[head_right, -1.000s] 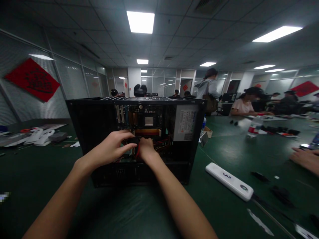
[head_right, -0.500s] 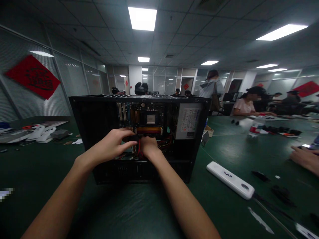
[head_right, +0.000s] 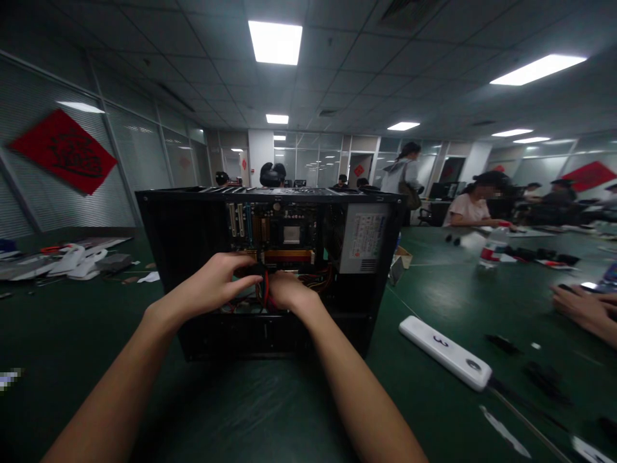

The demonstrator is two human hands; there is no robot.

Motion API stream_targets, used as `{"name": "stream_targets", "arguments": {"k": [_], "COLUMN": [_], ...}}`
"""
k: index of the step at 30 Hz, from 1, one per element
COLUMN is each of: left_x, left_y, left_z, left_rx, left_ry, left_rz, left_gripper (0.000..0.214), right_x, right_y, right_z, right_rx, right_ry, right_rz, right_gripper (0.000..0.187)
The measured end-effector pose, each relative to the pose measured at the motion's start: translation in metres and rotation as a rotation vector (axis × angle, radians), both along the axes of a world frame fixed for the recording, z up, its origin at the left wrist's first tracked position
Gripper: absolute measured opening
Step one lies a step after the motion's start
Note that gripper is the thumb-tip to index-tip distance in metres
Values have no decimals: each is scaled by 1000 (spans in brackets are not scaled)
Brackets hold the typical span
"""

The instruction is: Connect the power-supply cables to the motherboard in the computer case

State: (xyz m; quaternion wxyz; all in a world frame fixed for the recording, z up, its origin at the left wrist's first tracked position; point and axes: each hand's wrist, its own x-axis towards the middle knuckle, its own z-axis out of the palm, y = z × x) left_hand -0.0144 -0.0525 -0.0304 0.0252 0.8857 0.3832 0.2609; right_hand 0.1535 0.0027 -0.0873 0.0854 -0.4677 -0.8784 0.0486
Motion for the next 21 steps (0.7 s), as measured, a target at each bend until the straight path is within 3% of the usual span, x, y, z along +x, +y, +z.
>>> {"name": "stream_targets", "arguments": {"k": [5, 11, 14, 17, 21], "left_x": [0, 3, 7, 13, 19], "left_y": [2, 12, 18, 22, 16], "left_z": [-2, -12, -16, -16, -11], "left_rx": [-12, 0, 9, 2, -160], "left_ry": [-9, -107, -253, -437, -640], "left_rz": [7, -18, 56, 90, -4], "left_gripper": [30, 31, 32, 35, 44], "right_x": [7, 16, 21, 25, 26], "right_y": [2, -2, -9, -22, -39], "right_z": [0, 22, 34, 42, 51], "right_rx": [-8, 103, -82, -290, -245], "right_ry": [104, 619, 880, 1006, 1005], "right_rz": [127, 177, 122, 206, 321], "right_gripper": [29, 32, 36, 39, 40]}}
